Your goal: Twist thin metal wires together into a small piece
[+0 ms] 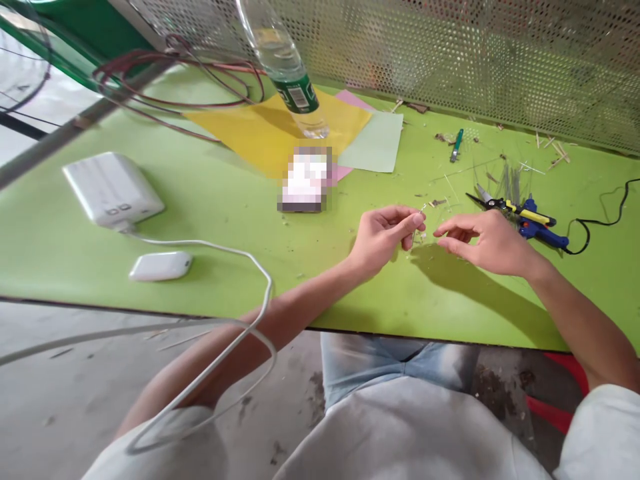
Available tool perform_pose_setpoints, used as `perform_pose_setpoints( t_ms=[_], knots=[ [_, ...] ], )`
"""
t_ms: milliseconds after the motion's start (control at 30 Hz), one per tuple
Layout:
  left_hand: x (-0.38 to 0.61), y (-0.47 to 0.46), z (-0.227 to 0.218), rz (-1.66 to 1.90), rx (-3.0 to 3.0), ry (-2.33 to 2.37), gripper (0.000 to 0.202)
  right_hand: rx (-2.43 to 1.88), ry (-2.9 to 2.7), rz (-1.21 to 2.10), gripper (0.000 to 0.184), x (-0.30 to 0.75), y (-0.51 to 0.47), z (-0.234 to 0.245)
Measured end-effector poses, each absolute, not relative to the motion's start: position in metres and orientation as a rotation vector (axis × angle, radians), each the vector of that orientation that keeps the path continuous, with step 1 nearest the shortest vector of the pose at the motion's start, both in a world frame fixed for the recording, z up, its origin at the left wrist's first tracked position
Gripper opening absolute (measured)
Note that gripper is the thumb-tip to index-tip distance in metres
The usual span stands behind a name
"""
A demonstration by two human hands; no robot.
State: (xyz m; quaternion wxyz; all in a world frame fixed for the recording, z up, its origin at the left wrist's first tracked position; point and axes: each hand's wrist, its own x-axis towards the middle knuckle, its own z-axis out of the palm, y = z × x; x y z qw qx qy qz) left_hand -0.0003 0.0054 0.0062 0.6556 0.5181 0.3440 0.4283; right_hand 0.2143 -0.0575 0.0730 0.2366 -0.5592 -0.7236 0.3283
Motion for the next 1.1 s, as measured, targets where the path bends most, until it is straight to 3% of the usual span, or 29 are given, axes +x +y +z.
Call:
perform_pose_setpoints(
  t_ms=[167,867,967,1100],
  knots=[
    [-0.001,0.007,-0.002,1.049,1.222,0.867,0.048,-1.407,-2.152,0.625,0.022,0.216,-0.058,0.07],
    [0.001,0.002,0.004,1.05,1.041,0.731,0.048,-1.379,-2.106,0.309,0.017,0.215,-0.058,0.063],
    [0.0,0.0,0.007,1.083,1.081,0.763,0.043,-1.322,-2.224,0.043,0.027,0.221,-0.056,0.056],
    [0.001,-0.003,0.008,1.159,1.205,0.826,0.036,-1.238,-2.326,-0.492,0.021,0.225,-0.049,0.04]
  ],
)
